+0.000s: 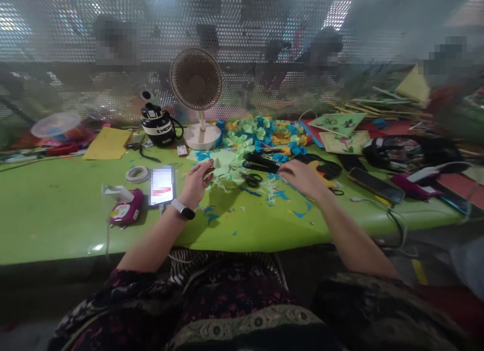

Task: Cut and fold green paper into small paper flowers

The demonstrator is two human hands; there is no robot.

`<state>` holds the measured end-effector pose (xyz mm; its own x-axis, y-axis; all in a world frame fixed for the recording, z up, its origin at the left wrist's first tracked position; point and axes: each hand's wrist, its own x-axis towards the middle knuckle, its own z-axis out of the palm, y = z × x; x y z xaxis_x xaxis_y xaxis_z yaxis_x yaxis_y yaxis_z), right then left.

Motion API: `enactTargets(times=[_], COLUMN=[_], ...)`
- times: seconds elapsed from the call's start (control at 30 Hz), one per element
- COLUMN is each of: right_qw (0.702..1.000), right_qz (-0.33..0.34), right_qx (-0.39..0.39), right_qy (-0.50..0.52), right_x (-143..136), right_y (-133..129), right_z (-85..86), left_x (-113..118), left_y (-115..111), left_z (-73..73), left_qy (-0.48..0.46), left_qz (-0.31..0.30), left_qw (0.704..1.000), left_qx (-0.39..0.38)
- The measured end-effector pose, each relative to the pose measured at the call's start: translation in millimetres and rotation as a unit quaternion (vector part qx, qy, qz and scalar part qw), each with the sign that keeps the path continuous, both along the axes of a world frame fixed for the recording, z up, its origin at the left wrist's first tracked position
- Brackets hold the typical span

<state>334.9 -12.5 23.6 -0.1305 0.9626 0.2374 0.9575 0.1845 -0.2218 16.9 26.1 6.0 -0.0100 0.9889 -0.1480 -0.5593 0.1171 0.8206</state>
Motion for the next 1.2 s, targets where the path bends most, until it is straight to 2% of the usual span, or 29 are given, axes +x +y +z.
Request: enactTargets(times=[0.1,0.2,0.3,0.43,0.57,0.67,0.83,0.93,1.2], right_qw=[0.986,0.97,0.966,0.966,0.978,0.979,0.958,0.946,0.938], right_qz=[0.163,0.238,0.242,0.234,0.2,0.202,0.196,0.174,0.158], right_qx=[-0.019,-0.04,-0.057,-0.053,-0.036,-0.018,-0.01,0.006,0.072], right_qy=[0.016,-0.03,-0.074,-0.092,-0.042,0.032,0.208,0.273,0.301], right_x=[-53.4,-93.2,-112.3,-118.7,-120.4,-118.2,-111.9,-113.0,-118.4], right_y=[4.6,11.6,19.2,24.3,25.5,27.3,27.9,23.7,12.7], right_z=[-2.8,-10.9,-20.3,-29.9,-37.7,-41.7,-38.3,-32.8,-22.6], left_x=[-0.6,-1.1,-1.2,-0.2,0.9,2.8,10.5,14.6,18.2], left_y=[0.4,1.2,2.4,1.6,-1.2,-3.5,-9.9,-13.9,-16.2], left_z=[-0.2,-0.8,-1.7,-0.7,1.7,1.2,-3.2,-6.3,-13.5], left_qy=[0.012,0.042,0.055,0.026,0.019,0.042,0.08,0.093,0.103], left_qz=[0.008,0.032,0.048,0.019,-0.012,-0.015,-0.014,-0.021,-0.037], left_qw=[1.0,0.999,0.997,0.999,1.0,0.999,0.996,0.994,0.986], left_qx=[0.004,0.008,0.02,0.01,-0.008,-0.008,0.026,0.061,0.124])
